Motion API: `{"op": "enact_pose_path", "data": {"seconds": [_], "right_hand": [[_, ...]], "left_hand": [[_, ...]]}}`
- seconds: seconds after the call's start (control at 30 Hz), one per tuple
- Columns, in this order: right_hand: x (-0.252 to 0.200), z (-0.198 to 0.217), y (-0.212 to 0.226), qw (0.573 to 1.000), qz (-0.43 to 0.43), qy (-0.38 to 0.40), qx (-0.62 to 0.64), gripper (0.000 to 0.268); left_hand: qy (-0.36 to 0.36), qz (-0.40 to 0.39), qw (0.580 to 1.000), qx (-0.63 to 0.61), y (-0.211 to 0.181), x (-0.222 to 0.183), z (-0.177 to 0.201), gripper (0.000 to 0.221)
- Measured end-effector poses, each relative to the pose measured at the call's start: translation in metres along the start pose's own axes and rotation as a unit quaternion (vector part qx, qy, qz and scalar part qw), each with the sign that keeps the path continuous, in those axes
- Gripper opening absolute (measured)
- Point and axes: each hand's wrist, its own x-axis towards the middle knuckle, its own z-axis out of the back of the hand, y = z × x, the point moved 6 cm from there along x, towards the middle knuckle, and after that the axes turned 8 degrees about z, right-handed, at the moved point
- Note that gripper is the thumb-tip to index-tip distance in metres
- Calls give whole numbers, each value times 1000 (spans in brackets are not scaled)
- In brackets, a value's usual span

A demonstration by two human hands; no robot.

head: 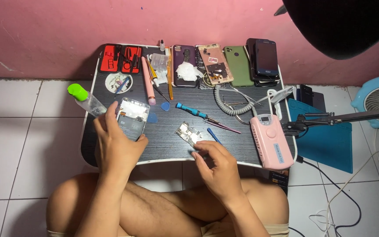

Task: Disassembling a smartphone by removing the motherboard and disconnecting internal components using a screwdriver and prying tool.

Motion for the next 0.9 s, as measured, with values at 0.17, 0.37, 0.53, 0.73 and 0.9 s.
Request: {"op": "enact_pose_path", "data": {"seconds": [0.17,0.37,0.53,0.73,0.9], "right_hand": [[2,-2,1,988,63,42,-134,14],[9,-1,2,981,72,44,-174,13],[5,20,-17,961,26,-8,-276,18],[2,19,-35,962,-14,9,-272,18],[15,12,-39,963,0,3,-269,13]], "left_hand": [[92,82,962,-245,0,6,-17,106],[272,116,827,-478,-38,11,-50,70],[313,85,788,-523,-50,12,-69,55],[337,129,753,-550,-27,2,-98,42],[382,235,648,-615,-25,-10,-108,48]]}}
